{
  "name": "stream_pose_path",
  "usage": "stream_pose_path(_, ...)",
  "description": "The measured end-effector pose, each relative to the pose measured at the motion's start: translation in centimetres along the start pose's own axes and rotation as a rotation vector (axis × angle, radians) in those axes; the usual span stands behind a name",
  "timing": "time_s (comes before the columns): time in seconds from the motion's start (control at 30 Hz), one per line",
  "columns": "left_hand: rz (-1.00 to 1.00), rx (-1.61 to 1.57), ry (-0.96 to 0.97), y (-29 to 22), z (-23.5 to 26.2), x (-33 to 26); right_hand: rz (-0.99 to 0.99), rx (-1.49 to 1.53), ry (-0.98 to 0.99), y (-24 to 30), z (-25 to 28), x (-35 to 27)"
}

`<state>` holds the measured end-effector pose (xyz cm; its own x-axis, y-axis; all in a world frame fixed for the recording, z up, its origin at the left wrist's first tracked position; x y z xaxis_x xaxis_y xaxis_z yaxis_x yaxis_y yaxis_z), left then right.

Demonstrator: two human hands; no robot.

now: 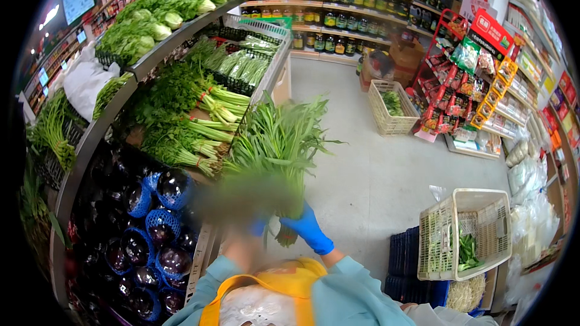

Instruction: The person trims the ends of a bunch of green leafy vegetables using a knife on a white cutting board. They then carry the bunch to a refrigerated display shelf and arrange it among other vegetables.

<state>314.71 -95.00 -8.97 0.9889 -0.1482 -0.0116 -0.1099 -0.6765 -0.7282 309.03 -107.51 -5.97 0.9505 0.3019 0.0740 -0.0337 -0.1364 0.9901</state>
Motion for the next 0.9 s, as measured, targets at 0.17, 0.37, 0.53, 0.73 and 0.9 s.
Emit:
stream_pose_path(0.17, -0.152, 0.457, -0.064, 1.2, 0.9, -0.4, 0.091, 0.048, -0.160, -1.3, 2.2, 1.0)
stream_pose_path(0.37, -0.316, 0.453, -0.247, 1.3, 0.7, -4.2, 0.180, -0.208, -0.247, -2.4, 2.5, 1.6)
stream_pose_path(0.53, 0.029, 0.479, -0.414, -2.3, -4.9, -4.6, 0.267, -0.655, 0.022, -3.2, -0.1, 2.0)
stream_pose_path(0.73, 0.118, -0.189, -0.394, -1.7, 7.4, -1.7, 0.158, -0.302, 0.233, -3.5, 0.0, 2.0)
stream_pose_path(0.9, 0.110, -0.319, -0.188, -7.2, 10.1, -3.3, -0.265, 0.126, 0.614, -7.8, -0.6, 4.4)
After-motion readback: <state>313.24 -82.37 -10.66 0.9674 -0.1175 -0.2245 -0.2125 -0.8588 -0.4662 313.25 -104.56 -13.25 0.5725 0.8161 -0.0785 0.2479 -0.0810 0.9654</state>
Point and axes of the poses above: each hand's wrist, its own x-axis towards the middle knuckle, its own z-axis out of the back of the hand, y = z × x, the point moved 6 cm from there along x, towards the middle knuckle, and after that the axes turned 2 degrees about z, right-handed, at the moved point
